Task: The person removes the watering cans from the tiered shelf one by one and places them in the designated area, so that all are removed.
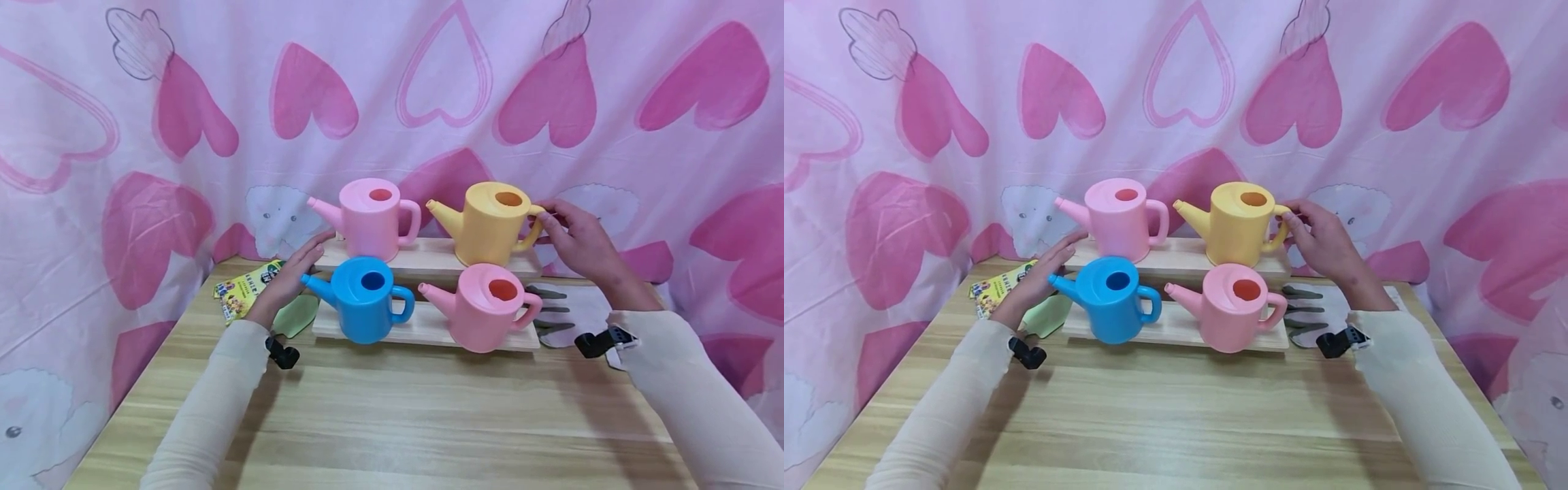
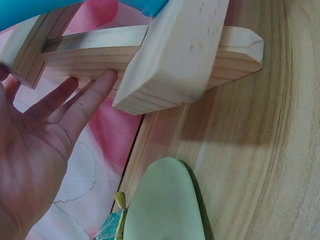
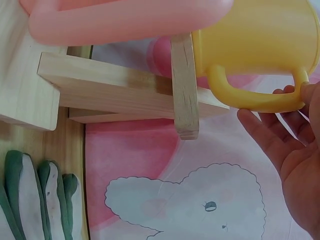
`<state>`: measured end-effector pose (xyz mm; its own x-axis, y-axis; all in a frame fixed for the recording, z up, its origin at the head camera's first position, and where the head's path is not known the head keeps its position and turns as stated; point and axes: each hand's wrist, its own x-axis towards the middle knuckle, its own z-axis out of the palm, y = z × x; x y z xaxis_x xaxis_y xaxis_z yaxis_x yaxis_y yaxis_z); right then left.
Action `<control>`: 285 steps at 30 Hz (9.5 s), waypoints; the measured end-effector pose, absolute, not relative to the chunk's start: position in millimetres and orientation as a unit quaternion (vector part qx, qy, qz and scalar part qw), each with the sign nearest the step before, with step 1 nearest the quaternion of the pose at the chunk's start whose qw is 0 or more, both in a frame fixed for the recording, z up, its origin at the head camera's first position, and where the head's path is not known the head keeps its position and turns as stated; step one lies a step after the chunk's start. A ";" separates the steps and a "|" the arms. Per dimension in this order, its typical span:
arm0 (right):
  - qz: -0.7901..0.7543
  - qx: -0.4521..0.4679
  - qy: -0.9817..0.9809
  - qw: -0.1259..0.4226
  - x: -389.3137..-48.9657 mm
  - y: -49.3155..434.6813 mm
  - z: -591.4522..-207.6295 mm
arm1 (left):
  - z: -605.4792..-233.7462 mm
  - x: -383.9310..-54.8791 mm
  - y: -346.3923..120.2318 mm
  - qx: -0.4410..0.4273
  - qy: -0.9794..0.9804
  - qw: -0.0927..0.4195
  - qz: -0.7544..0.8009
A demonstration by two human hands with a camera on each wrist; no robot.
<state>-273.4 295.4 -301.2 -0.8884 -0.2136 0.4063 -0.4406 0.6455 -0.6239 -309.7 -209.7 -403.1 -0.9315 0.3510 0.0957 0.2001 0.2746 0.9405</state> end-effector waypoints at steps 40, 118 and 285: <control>0.396 0.255 -0.858 0.208 -215.5 259.7 -238.4 | -410.2 -311.5 -212.2 0.185 0.777 0.075 0.597; 0.519 0.281 -0.793 -0.153 -133.5 115.7 -404.8 | -408.5 -311.9 -209.0 0.172 0.802 0.056 0.570; 0.413 0.255 -0.871 0.075 -163.8 206.0 -230.3 | -418.9 -318.3 -199.4 0.208 0.770 0.024 0.602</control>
